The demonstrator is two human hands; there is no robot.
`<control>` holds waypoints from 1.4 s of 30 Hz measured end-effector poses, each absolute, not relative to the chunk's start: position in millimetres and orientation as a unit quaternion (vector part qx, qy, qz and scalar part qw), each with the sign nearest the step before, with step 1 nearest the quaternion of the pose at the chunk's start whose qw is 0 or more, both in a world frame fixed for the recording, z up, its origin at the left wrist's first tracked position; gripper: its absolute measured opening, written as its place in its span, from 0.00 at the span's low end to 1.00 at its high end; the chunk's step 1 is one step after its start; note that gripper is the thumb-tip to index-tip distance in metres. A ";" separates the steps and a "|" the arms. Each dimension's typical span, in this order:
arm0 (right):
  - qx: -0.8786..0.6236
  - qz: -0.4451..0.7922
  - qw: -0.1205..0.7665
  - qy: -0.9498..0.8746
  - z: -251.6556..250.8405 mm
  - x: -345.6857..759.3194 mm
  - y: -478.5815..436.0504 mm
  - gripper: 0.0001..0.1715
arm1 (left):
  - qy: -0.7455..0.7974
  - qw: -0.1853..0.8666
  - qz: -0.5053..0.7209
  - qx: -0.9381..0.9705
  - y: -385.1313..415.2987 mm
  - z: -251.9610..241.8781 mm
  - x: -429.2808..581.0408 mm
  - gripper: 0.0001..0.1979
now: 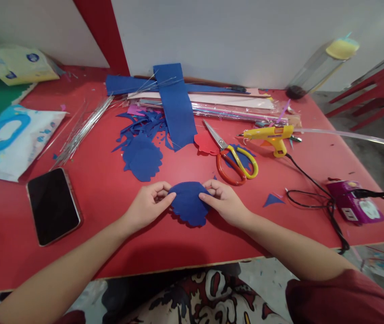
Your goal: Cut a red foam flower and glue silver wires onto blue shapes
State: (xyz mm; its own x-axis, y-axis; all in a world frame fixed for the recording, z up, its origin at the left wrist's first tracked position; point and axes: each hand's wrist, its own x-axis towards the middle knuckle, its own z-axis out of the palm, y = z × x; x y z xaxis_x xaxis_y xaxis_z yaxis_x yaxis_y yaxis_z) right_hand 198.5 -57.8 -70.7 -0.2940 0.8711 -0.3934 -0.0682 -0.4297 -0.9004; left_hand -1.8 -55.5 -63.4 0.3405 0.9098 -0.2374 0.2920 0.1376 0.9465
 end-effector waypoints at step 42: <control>-0.548 -0.062 0.167 -0.817 -65.0 188.6 78.6 0.11 | 0.586 -0.084 0.118 0.797 -28.3 -83.7 -43.2 0.18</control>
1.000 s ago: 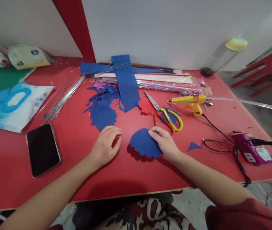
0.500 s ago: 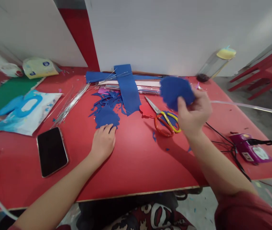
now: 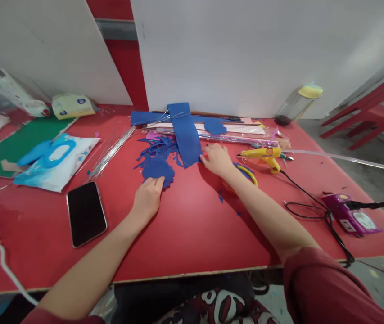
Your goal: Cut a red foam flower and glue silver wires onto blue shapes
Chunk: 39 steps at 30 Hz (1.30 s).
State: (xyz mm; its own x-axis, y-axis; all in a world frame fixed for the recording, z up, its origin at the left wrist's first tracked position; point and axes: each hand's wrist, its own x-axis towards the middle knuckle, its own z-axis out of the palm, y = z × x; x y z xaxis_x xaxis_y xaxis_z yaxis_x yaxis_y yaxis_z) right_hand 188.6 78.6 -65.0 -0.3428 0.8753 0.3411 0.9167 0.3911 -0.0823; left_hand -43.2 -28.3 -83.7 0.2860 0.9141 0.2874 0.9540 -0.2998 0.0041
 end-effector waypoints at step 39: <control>-0.502 0.097 0.276 -0.814 -103.8 185.3 -24.7 0.15 | -0.573 -0.034 -0.265 -0.774 -7.5 -98.0 -62.5 0.12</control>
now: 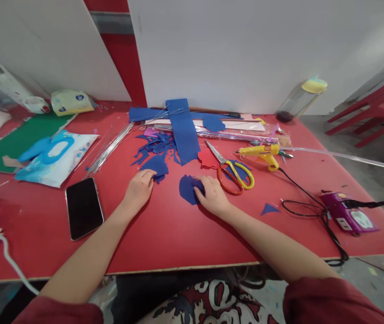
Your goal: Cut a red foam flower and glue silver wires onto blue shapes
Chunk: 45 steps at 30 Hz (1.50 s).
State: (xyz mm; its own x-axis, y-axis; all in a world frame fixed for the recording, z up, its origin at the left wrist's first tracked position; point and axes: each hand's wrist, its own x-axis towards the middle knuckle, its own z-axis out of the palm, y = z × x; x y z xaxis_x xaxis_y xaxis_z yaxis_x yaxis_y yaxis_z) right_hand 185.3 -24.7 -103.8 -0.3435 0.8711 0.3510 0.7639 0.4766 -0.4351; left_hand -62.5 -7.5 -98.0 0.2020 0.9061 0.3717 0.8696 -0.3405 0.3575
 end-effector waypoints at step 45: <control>-0.457 0.008 0.260 -0.851 -91.5 186.4 -31.9 0.25 | 0.588 0.476 0.336 0.561 -26.8 -69.4 -31.4 0.16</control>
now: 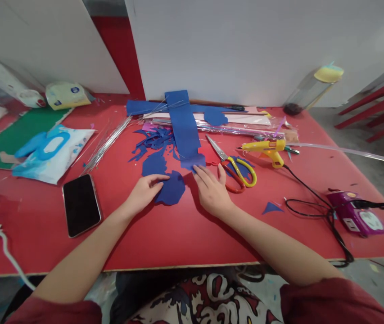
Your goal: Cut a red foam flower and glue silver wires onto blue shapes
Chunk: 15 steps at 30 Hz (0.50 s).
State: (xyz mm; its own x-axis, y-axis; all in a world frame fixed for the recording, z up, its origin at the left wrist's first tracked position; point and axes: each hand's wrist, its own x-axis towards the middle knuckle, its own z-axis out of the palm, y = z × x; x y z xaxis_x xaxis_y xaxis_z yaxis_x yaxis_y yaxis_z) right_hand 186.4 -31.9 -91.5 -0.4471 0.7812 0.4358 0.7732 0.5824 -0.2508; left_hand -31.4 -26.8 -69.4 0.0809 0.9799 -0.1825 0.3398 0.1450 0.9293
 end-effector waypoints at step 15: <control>-0.536 0.083 0.310 -0.780 -100.2 189.9 -22.2 0.20 | 0.583 0.357 0.437 0.584 -30.2 -70.1 -35.4 0.11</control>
